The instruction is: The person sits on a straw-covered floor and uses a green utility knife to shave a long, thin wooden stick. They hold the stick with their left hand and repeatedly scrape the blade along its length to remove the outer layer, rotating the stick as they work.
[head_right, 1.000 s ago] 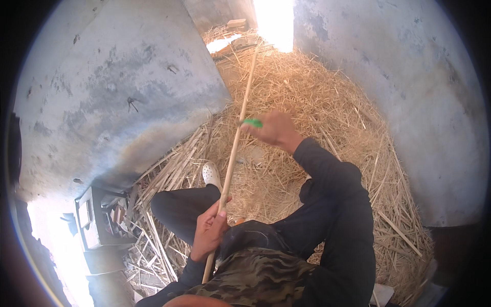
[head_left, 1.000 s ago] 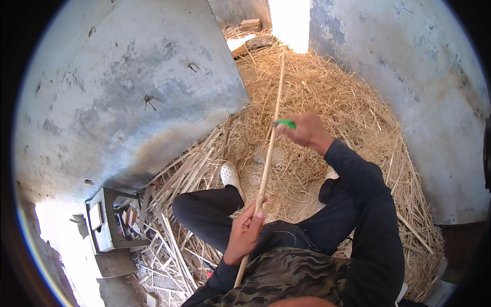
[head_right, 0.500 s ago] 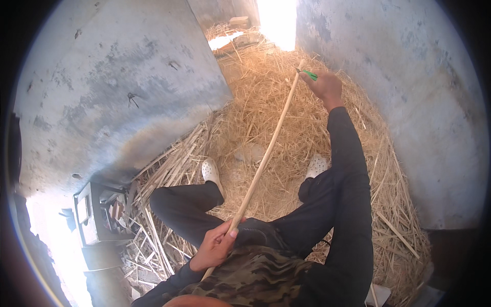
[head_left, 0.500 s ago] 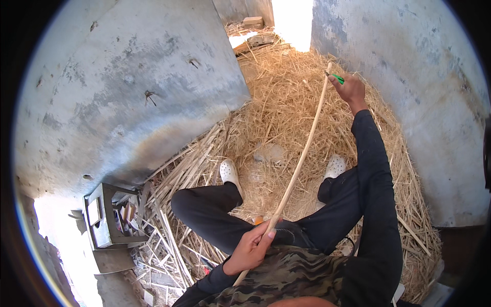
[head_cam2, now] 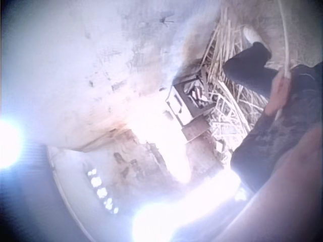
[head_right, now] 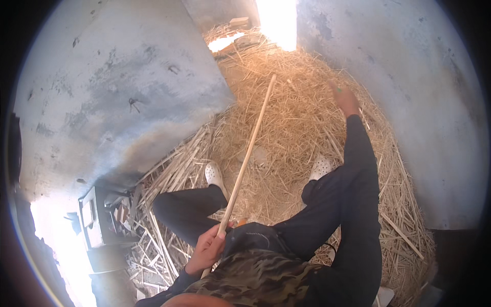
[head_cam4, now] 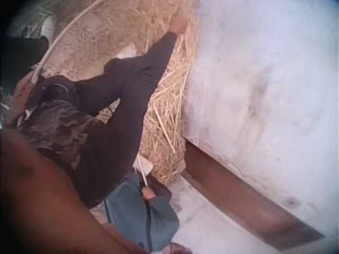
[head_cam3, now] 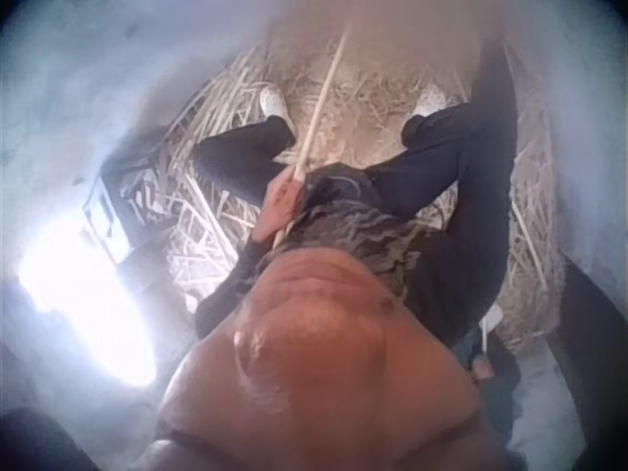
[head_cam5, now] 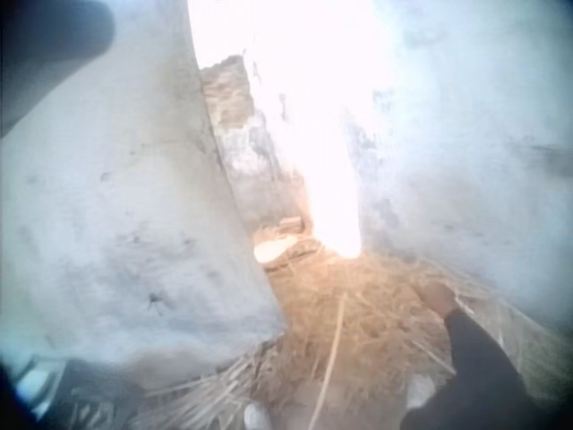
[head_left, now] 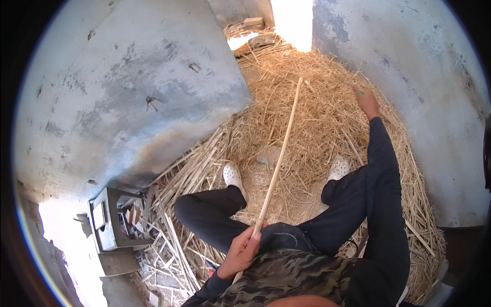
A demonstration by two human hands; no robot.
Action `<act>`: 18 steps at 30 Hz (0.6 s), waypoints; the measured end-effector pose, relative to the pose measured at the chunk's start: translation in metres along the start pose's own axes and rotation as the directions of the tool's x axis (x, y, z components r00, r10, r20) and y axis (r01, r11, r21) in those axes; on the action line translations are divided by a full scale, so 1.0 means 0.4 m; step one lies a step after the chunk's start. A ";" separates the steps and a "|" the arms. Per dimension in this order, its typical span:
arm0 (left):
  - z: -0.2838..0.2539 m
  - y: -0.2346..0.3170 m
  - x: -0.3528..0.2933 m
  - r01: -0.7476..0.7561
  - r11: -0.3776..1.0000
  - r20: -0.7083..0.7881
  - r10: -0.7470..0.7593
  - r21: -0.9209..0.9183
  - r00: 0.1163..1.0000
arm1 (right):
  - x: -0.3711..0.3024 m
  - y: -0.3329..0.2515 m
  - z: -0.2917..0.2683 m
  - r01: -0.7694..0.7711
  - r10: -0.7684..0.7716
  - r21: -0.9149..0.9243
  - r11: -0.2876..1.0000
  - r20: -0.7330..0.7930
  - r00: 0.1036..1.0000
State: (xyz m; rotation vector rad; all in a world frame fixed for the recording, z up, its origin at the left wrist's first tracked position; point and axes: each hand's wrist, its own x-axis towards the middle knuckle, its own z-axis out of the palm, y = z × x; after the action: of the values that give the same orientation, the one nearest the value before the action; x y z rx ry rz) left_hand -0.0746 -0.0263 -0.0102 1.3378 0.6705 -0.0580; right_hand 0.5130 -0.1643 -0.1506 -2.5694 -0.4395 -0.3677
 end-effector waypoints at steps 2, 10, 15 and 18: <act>0.002 0.005 0.058 -0.128 0.992 -0.026 0.128 -0.002 0.991 | -0.019 -0.228 -0.073 0.131 -0.152 0.114 0.985 0.205 0.967; -0.002 0.059 0.124 -0.167 0.981 -0.037 0.164 -0.100 0.986 | -0.367 -0.546 -0.200 0.710 -0.797 0.379 0.594 0.156 0.583; 0.015 0.068 0.104 -0.189 0.982 -0.083 0.190 0.021 0.978 | -0.307 -0.548 -0.138 0.600 -0.676 0.348 0.721 0.159 0.720; 0.005 0.070 0.100 -0.184 0.982 -0.110 0.188 0.044 0.976 | -0.360 -0.579 -0.156 0.669 -0.754 0.385 0.636 0.124 0.645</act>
State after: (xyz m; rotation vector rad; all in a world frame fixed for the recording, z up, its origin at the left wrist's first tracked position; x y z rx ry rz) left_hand -0.0298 -0.0077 -0.0046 1.4393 0.6389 0.1598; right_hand 0.2846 -0.0405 -0.0468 -2.0223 -1.5333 -0.1752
